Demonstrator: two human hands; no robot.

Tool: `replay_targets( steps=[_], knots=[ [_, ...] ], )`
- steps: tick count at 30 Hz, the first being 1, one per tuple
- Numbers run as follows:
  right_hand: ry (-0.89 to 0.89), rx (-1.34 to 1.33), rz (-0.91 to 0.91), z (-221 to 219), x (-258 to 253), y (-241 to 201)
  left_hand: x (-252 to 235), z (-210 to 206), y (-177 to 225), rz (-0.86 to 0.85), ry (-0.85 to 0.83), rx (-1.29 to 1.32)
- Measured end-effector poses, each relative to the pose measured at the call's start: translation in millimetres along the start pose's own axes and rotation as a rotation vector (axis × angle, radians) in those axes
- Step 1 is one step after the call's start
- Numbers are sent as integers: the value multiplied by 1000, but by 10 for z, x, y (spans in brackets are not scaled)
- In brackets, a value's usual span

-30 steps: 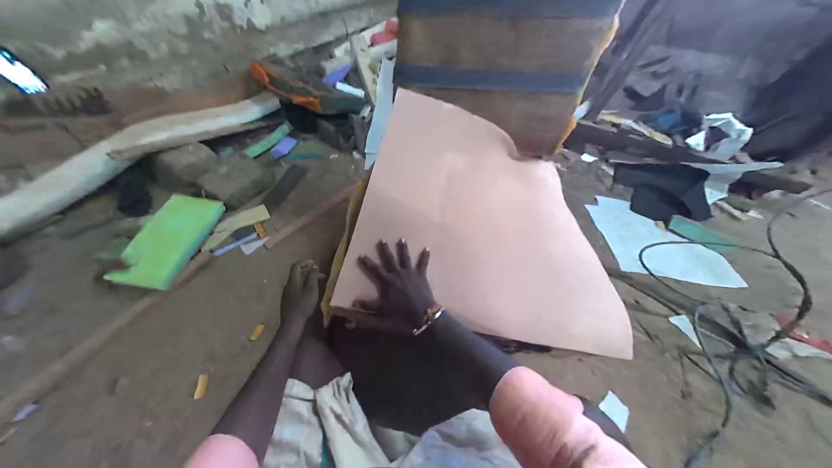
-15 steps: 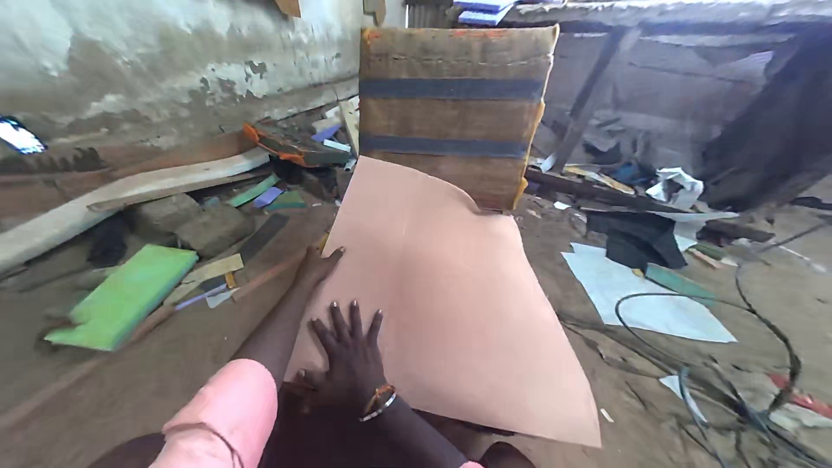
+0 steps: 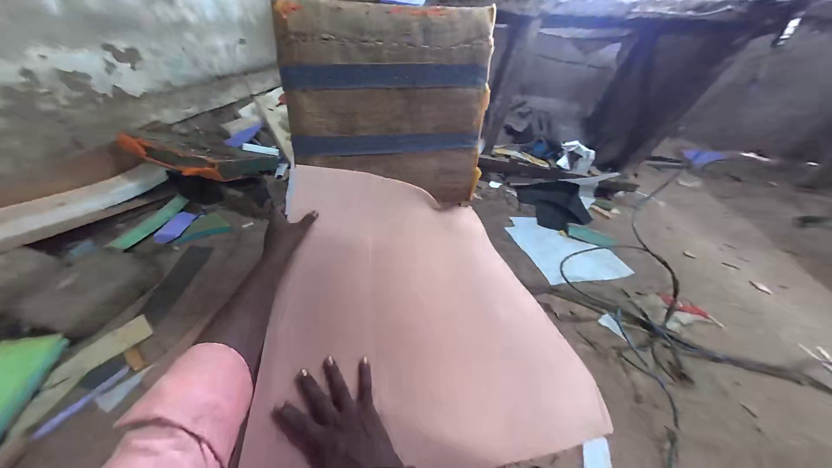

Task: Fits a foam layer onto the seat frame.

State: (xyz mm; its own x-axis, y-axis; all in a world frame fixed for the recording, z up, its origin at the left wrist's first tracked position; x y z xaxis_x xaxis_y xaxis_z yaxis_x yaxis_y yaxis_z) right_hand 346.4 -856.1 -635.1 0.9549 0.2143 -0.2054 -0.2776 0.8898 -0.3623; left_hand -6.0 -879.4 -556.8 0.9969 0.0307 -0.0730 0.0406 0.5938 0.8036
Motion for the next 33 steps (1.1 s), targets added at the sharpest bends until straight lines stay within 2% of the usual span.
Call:
replay_targets(
  steps=[4, 6, 9, 12, 17, 21, 26, 30, 33],
  knots=[
    [-39, 34, -39, 7, -47, 14, -521, -140, 36, 24, -126, 110],
    [-68, 66, -65, -25, -72, 36, -639, -208, 39, -22, -197, 166],
    [-25, 62, -137, -12, -81, 116, -689, -255, -22, -149, -243, 196],
    [3, 118, -248, 0, -102, 229, -690, -202, -27, -228, -204, 167],
    [4, 234, -436, 15, -126, 345, -670, -317, -235, -162, -210, 243],
    [-29, 322, -481, 9, -254, 394, -559, -276, -318, -168, -220, 421],
    [-46, 305, -409, 39, -780, 664, -583, -342, -413, -178, -255, 466],
    [0, 333, -316, 51, -1481, 1112, -721, -561, -585, -132, -303, 411],
    [24, 352, -317, 70, -2006, 1414, -739, -615, -655, -140, -297, 388]
  ],
)
Point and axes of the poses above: each hand's wrist, its own x-axis away from the middle knuckle, its own z-axis out of the back of the hand, y = z × x, the point moved 10 cm from there along -x, towards the middle knuckle, and after that the axes turned 5 degrees about y, right-handed, at the moved point
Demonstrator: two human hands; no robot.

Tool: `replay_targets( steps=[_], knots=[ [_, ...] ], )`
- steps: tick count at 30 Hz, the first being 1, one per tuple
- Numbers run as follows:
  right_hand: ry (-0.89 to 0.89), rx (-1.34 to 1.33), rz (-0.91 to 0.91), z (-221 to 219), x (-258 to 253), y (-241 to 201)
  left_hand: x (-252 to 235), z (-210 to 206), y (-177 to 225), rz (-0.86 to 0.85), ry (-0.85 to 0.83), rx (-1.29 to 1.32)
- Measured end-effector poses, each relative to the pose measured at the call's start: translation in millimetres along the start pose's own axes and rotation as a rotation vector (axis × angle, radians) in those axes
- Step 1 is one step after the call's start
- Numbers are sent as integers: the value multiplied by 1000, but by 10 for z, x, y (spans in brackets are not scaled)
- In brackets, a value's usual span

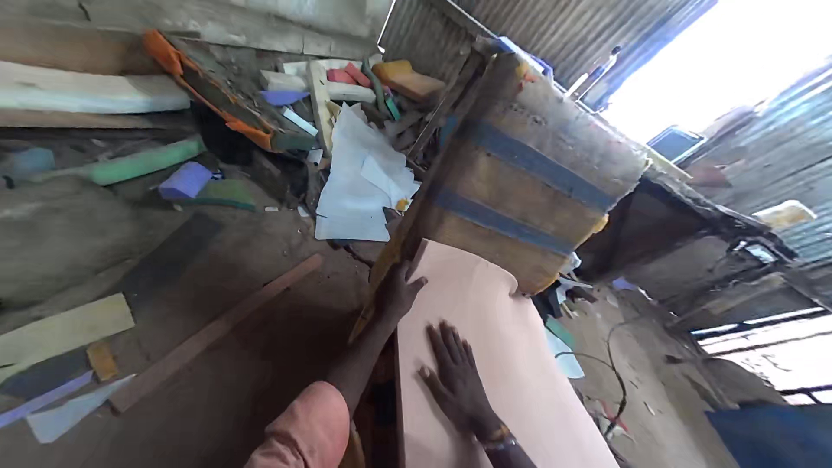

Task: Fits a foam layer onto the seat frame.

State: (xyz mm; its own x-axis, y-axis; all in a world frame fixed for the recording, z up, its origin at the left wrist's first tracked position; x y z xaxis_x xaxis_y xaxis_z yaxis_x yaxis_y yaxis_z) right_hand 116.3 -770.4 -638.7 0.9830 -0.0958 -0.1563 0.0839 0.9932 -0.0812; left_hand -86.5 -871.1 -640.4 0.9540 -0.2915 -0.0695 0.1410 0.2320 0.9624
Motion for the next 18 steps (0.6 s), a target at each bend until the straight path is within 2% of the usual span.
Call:
replay_targets(
  steps=[5, 10, 15, 17, 18],
  knots=[
    [29, -10, -21, -64, -715, 114, -18, -35, -221, 13, -3, 6],
    [67, 37, -29, -100, -1033, 140, -63, -50, -304, 67, -14, -22],
    [-274, -41, -33, -116, -1086, 173, -42, -97, -428, 132, -54, 12],
    [-338, -171, 1, 30, -1144, 222, -37, -83, -379, 126, 1, -1],
    [-310, -256, 24, 137, -1175, 271, -15, -32, -307, 106, 49, -46]
  ],
)
Point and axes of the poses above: each hand's wrist, its own x-axis away from the middle knuckle, its own z-axis out of the back of the hand, y = z × x, the point moved 10 cm from there along -x, towards the middle knuckle, and after that the axes turned 5 degrees about y, right-handed, at the moved point
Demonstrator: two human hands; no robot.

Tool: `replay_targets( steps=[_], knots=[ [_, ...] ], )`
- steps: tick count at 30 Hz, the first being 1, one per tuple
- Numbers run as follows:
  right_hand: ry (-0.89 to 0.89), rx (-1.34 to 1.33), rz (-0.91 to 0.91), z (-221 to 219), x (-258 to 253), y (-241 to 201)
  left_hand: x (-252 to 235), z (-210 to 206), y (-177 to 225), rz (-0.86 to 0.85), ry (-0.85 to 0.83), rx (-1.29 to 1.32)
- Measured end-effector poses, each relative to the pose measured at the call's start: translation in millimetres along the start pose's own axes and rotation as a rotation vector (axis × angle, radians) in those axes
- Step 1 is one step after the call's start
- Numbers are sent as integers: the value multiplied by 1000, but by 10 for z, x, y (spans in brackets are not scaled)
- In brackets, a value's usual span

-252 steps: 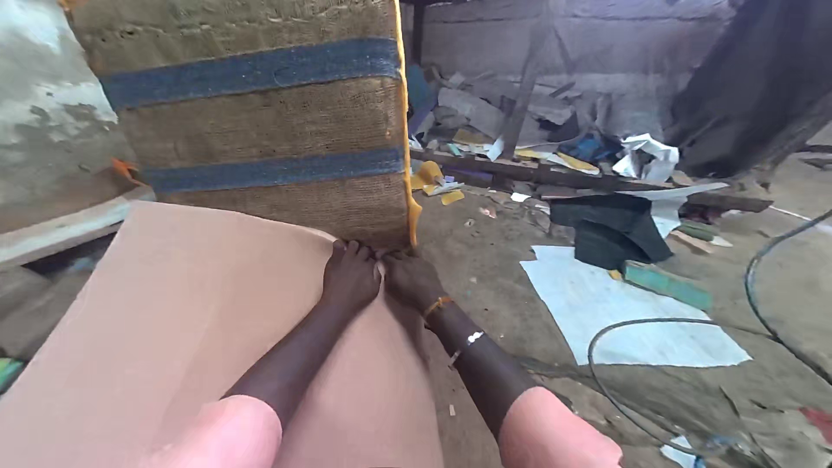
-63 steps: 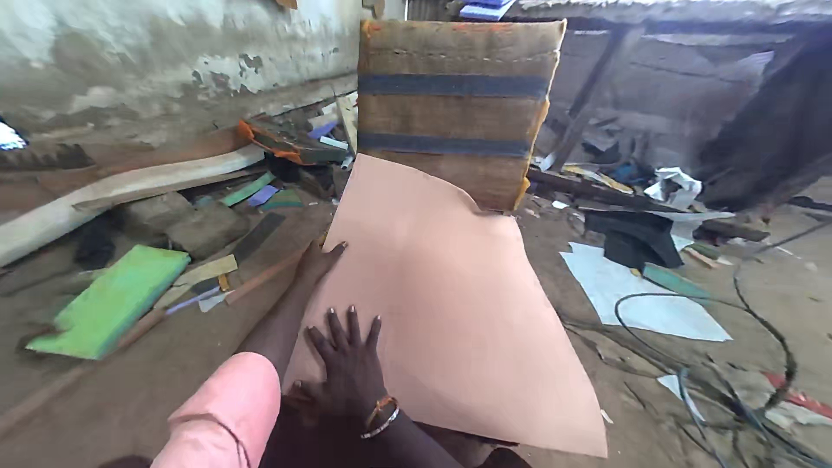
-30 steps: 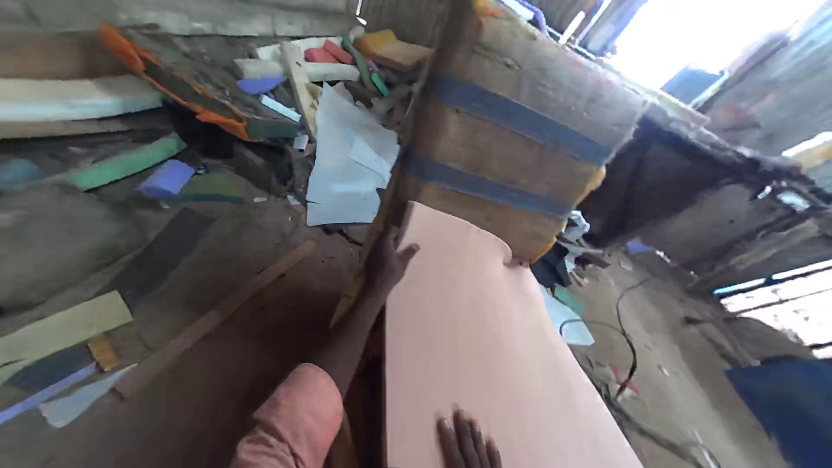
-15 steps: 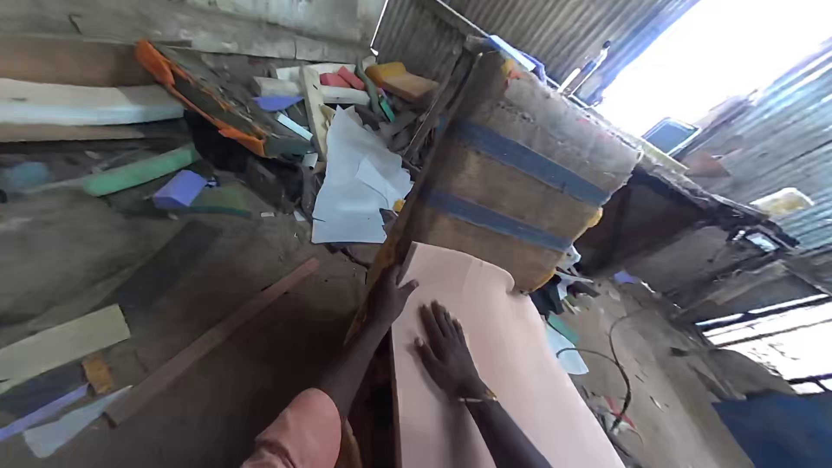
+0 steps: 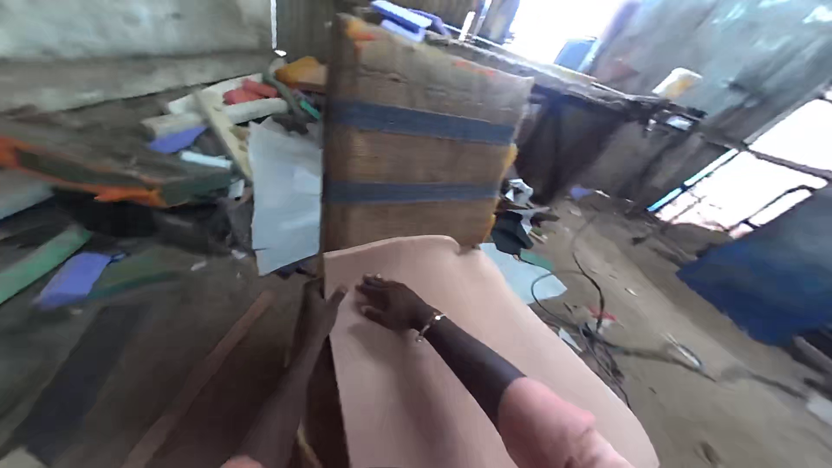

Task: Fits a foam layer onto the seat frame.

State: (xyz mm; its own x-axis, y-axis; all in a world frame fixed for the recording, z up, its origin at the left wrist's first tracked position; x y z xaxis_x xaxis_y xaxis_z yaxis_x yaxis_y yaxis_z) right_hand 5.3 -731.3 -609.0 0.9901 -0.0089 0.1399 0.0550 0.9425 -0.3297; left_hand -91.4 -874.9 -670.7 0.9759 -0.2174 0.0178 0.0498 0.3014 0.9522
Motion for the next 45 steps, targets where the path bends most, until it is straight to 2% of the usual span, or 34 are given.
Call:
replay_targets(
  steps=[1, 3, 6, 7, 9, 11, 13, 16, 18, 23, 26, 30, 33, 37, 40, 43, 45],
  knots=[
    [66, -91, 33, 151, 15, 58, 32, 74, 88, -48, 64, -70],
    [277, -171, 30, 486, 91, 357, 103, 208, 381, -283, 200, -289],
    [644, -65, -110, 978, 360, 1101, 477, 55, 1007, -841, 325, -702],
    [725, -26, -162, 1097, 422, 1375, 614, -107, 1218, -1006, 306, -761],
    [805, 1, -223, 1232, 471, 1871, 760, -538, 1562, -1145, 183, -808],
    [832, 8, -214, 1273, 443, 2170, 700, -1054, 1835, -1118, 76, -838],
    [858, 10, -173, 1229, 409, 2258, 481, -1585, 1976, -1039, -4, -877],
    [881, -11, -125, 1068, 396, 2351, 186, -2191, 1931, -934, -53, -953],
    [891, 18, -94, 1008, 386, 2369, 157, -2357, 1855, -926, -26, -1012],
    [775, -31, -32, 893, 339, 2318, 259, -2472, 1685, -1002, -80, -1090],
    [589, -84, -99, 704, 209, 2428, 294, -2535, 1591, -1026, -141, -1164],
    [326, 1, -243, 520, 45, 2520, 261, -2594, 1504, -990, -206, -1247],
    [215, 67, -288, 463, -81, 2536, 271, -2646, 1479, -943, -224, -1331],
    [273, 78, -357, 477, -114, 2528, 247, -2699, 1459, -893, -257, -1378],
    [367, 31, -483, 628, 73, 2315, 289, -2725, 1482, -879, -319, -1352],
    [508, -54, -487, 688, 304, 2193, 443, -2556, 1586, -1010, -360, -1230],
    [552, -90, -359, 737, 328, 2142, 486, -2266, 1776, -1131, -204, -1119]
  ],
)
Point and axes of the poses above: each hand's wrist, its own x-axis away from the middle knuckle, its own z-axis out of the back of the hand, y = z × x, the point moved 10 cm from there along -x, towards the middle knuckle, and after that the axes turned 5 degrees about y, right-handed, at the moved point
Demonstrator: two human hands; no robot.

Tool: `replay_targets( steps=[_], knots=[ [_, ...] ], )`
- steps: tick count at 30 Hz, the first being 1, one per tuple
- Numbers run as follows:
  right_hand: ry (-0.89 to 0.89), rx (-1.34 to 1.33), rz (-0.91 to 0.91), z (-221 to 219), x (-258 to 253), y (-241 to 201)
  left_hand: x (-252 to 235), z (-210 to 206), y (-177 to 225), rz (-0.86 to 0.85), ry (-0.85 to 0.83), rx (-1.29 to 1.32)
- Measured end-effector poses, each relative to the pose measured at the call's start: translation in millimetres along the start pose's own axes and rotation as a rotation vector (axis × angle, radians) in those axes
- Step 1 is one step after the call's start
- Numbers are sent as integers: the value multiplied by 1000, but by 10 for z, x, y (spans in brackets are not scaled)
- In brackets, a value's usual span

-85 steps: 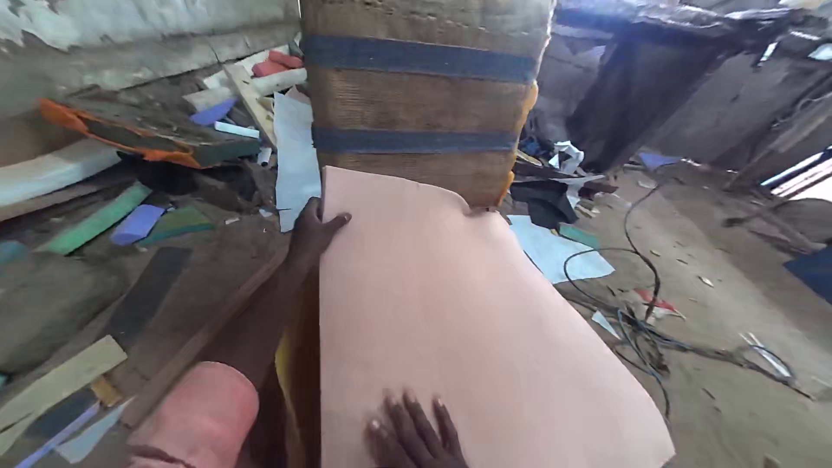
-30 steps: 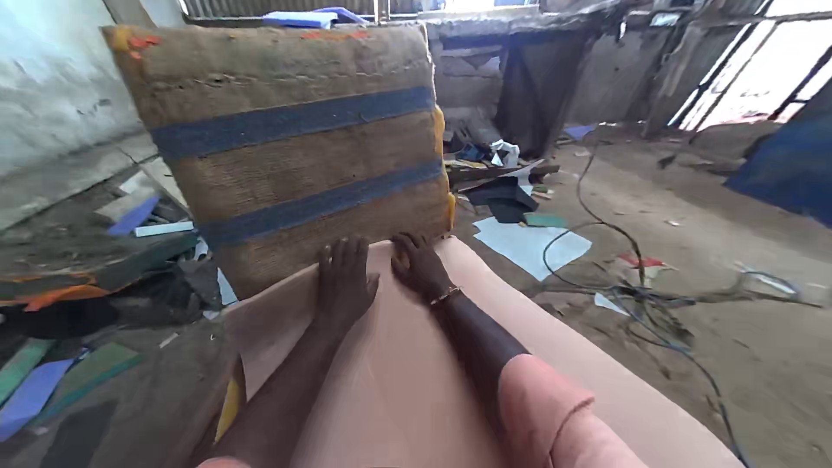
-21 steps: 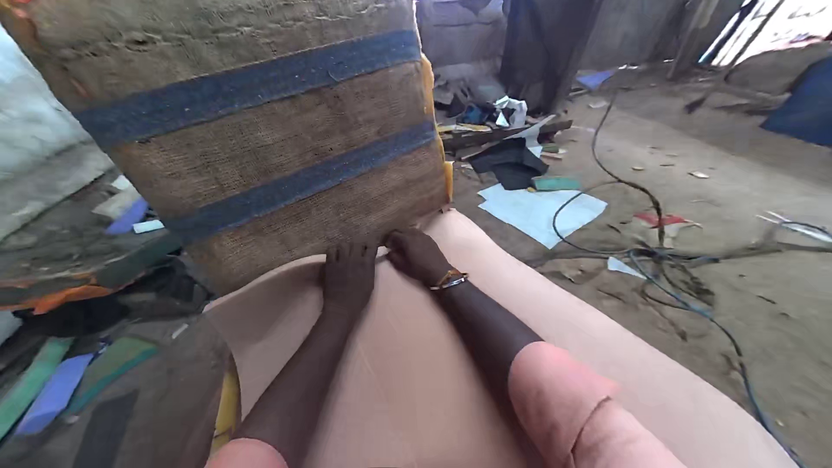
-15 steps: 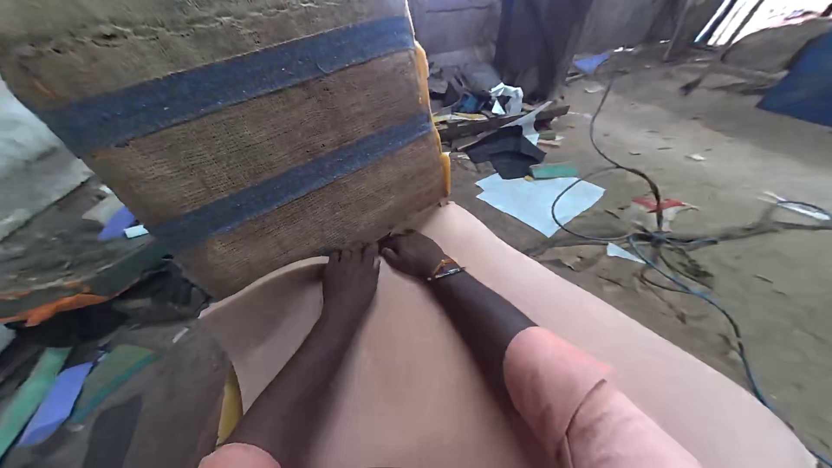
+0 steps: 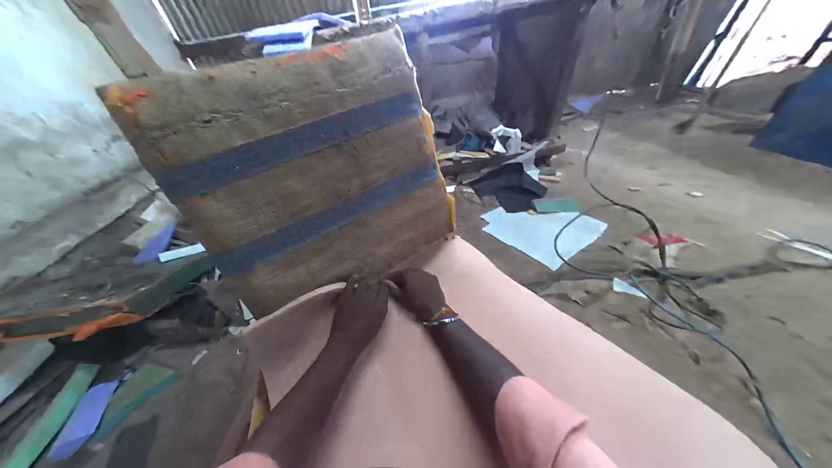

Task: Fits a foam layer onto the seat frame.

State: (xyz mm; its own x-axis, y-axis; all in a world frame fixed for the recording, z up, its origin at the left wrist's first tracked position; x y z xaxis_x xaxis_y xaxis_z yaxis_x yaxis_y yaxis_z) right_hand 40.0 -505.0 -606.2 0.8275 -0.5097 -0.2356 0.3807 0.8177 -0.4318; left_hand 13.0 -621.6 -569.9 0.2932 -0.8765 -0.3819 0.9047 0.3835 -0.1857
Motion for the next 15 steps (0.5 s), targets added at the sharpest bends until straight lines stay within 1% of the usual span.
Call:
replay_targets(
  steps=[1, 3, 5, 7, 10, 13, 15],
  knots=[
    [-5, -37, 97, -21, 1, -83, 85, 121, -144, 53, 63, -21],
    [13, -94, 286, -81, 31, -310, 285, 202, -479, 179, 46, -80],
    [-37, -113, 401, -183, 102, -483, 463, 184, -632, 224, 41, -123],
    [-93, -132, 418, -216, 123, -523, 512, 142, -600, 237, 35, -96],
    [-102, -129, 430, -237, 150, -554, 591, -11, -486, 242, 27, -44],
    [-107, -32, 453, -362, 161, -651, 663, -144, -430, 258, -53, -25],
    [-156, 91, 385, -517, 130, -691, 643, -221, -426, 283, -145, -44]
  ],
)
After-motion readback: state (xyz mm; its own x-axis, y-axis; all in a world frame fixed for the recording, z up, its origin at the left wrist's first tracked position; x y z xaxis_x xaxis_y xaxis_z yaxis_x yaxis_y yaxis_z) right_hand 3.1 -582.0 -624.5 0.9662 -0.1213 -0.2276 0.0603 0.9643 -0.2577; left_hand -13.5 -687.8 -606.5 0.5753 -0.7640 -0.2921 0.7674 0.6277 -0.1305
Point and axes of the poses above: each hand's wrist, its own x-axis away from the middle knuckle, its own z-axis out of the back of the hand, y = z × x, the point moved 10 cm from there along -x, towards the middle knuckle, and after that the axes turned 5 degrees about y, right-handed, at the moved point
